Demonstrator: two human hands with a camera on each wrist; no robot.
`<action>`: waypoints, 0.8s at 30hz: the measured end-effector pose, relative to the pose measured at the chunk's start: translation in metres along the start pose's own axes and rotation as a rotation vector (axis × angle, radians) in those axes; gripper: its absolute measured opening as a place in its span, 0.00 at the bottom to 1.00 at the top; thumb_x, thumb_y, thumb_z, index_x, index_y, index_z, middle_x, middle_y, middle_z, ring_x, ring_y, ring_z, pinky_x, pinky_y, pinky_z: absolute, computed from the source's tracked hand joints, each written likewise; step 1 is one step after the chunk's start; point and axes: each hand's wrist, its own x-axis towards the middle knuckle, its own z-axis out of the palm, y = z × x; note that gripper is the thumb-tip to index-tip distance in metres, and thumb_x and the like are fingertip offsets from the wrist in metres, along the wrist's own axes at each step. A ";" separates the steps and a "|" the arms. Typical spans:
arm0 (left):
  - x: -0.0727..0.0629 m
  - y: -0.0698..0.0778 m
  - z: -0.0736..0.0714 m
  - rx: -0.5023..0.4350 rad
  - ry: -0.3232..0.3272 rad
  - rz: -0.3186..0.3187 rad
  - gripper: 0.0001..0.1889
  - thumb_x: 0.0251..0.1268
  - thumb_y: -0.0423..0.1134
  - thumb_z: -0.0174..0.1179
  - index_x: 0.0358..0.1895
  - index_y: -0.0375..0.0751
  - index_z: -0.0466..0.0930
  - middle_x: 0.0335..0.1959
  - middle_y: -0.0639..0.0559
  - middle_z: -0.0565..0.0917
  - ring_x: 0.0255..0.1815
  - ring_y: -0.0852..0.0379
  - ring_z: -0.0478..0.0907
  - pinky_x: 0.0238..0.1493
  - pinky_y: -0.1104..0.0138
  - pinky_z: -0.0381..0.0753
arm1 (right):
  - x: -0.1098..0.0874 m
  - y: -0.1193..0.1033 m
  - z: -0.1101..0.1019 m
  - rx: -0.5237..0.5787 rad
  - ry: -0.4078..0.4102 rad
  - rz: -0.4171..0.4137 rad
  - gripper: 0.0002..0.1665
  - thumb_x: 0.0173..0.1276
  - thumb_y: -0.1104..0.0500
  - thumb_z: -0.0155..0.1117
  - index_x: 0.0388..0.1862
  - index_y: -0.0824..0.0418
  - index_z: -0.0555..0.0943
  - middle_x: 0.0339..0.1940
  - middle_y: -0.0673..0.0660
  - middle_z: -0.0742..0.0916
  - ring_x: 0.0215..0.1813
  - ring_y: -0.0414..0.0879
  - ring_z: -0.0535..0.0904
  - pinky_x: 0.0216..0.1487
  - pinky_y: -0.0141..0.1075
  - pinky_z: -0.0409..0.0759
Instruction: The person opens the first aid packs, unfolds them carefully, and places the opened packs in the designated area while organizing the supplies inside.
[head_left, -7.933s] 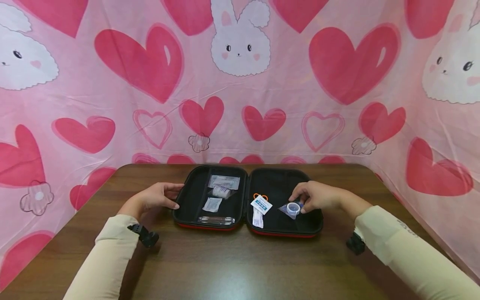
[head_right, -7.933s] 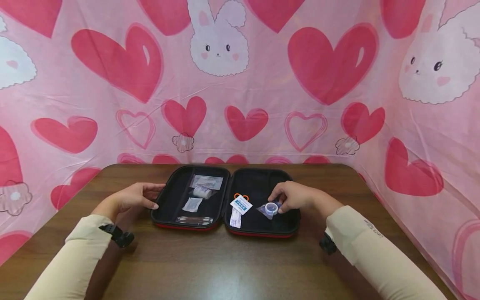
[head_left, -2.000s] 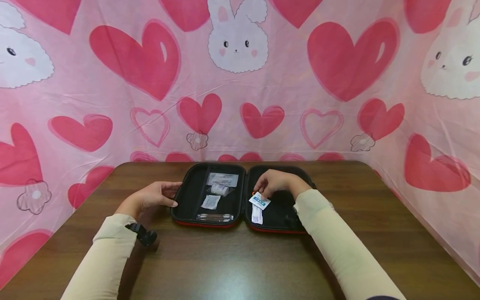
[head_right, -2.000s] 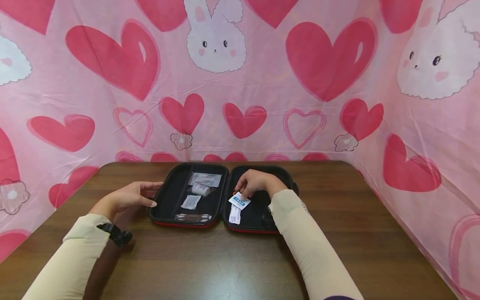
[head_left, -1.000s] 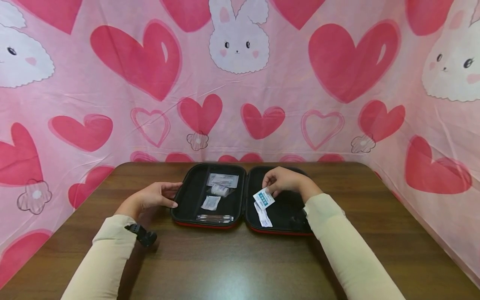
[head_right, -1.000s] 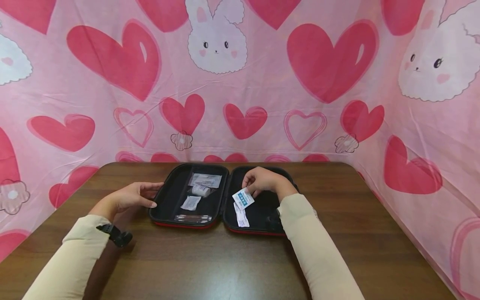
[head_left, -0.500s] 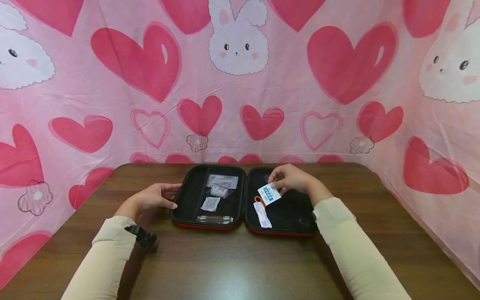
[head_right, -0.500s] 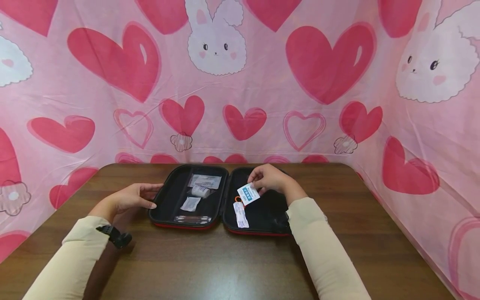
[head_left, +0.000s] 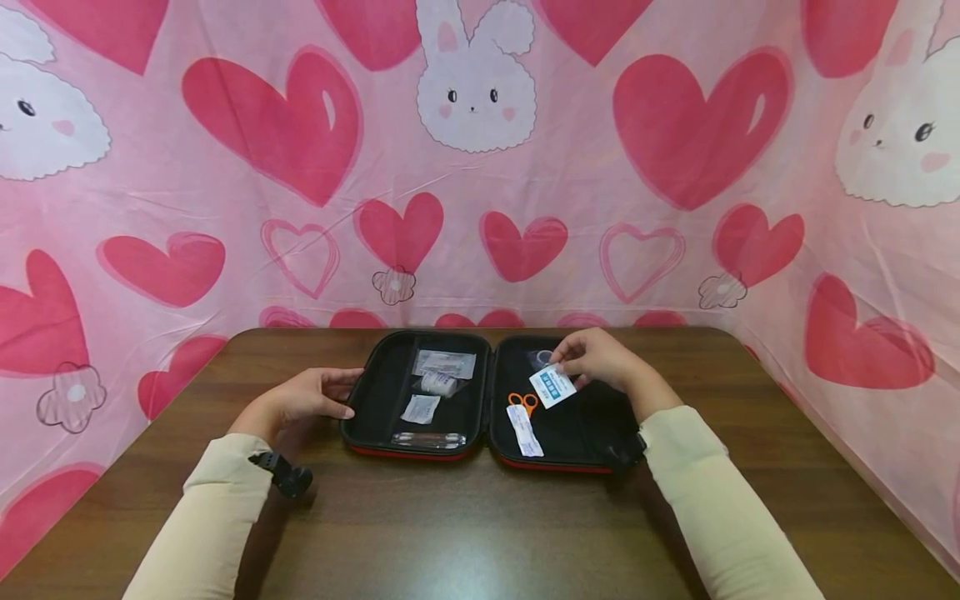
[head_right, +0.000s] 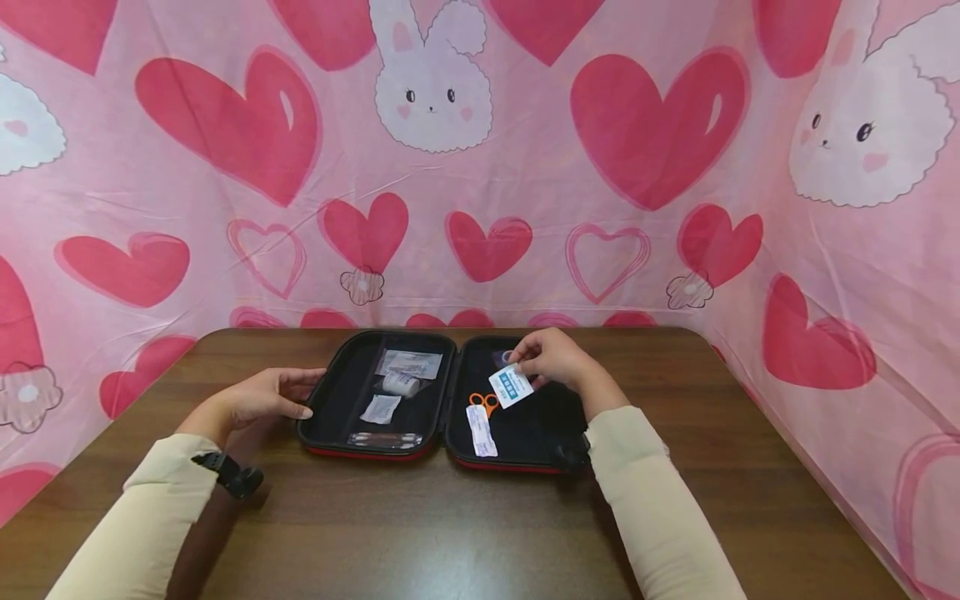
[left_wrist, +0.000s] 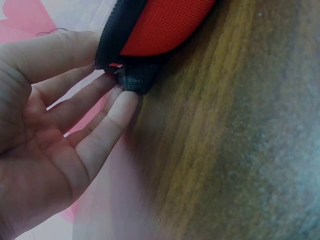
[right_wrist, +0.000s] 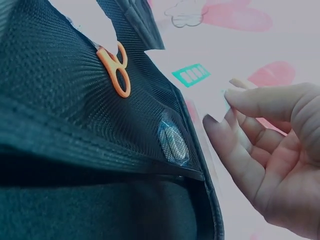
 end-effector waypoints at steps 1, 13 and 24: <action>0.000 0.000 0.000 0.002 -0.001 0.004 0.43 0.54 0.36 0.72 0.74 0.37 0.60 0.68 0.34 0.69 0.66 0.35 0.68 0.66 0.42 0.63 | -0.001 0.001 0.000 0.004 0.010 0.002 0.10 0.63 0.69 0.67 0.44 0.71 0.82 0.38 0.61 0.86 0.35 0.51 0.82 0.35 0.44 0.85; 0.001 -0.004 0.000 0.000 0.000 0.008 0.44 0.53 0.36 0.73 0.74 0.36 0.60 0.67 0.33 0.69 0.66 0.35 0.68 0.65 0.44 0.65 | -0.010 0.017 -0.010 0.056 0.162 0.058 0.14 0.62 0.70 0.67 0.46 0.76 0.81 0.36 0.63 0.86 0.31 0.48 0.81 0.32 0.42 0.85; -0.001 -0.004 0.000 0.003 -0.006 0.054 0.43 0.54 0.36 0.72 0.74 0.35 0.59 0.68 0.34 0.69 0.67 0.36 0.67 0.66 0.45 0.65 | -0.018 0.026 -0.028 0.045 0.210 0.120 0.15 0.65 0.71 0.62 0.50 0.78 0.79 0.39 0.66 0.85 0.32 0.48 0.82 0.34 0.41 0.86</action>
